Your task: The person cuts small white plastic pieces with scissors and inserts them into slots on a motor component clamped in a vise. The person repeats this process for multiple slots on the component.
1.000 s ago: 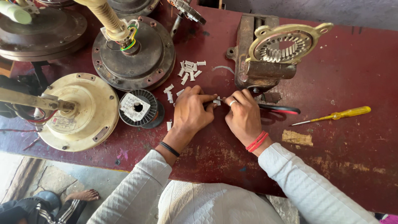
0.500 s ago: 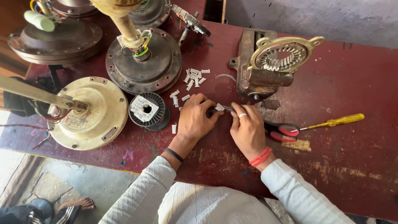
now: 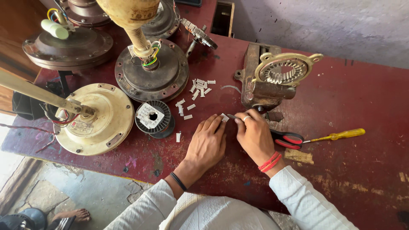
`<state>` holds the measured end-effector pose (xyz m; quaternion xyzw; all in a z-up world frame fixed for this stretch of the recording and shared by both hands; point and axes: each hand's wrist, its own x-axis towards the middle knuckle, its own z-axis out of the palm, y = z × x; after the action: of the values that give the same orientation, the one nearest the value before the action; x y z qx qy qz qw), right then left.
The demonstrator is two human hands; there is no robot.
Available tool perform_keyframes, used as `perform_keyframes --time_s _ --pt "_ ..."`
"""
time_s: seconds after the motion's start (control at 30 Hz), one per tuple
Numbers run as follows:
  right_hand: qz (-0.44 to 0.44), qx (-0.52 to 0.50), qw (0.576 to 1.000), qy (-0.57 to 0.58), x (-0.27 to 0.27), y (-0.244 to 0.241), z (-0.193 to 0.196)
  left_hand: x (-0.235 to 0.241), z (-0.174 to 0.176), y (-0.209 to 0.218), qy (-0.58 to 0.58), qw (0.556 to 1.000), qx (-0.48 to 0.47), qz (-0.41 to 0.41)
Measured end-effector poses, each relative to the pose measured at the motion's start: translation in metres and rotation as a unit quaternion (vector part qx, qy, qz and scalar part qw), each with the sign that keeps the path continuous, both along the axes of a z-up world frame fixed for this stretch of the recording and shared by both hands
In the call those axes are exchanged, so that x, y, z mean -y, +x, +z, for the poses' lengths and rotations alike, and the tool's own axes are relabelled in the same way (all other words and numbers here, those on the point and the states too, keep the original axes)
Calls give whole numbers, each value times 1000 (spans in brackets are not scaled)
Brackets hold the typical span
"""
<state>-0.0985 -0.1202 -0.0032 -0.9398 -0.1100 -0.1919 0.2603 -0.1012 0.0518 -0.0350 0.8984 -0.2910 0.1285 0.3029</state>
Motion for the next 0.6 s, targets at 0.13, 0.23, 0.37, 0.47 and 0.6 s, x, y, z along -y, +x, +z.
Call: perform_keyframes --time_s 0.13,0.23,0.37,0.47,0.6 --pt "5 -30 999 15 -4 5 -5 3 3 -5 23 1000 -5 11" --pt "4 -50 999 5 -8 9 -7 4 3 -7 24 999 -13 17" --pt "-3 -62 998 7 -12 13 -8 3 -1 -5 13 999 -36 9" --pt "1 -63 998 8 -14 15 -7 2 -5 -4 11 1000 -27 -2" --pt "6 -75 997 -15 -15 20 -7 1 -7 -4 8 1000 -29 -7"
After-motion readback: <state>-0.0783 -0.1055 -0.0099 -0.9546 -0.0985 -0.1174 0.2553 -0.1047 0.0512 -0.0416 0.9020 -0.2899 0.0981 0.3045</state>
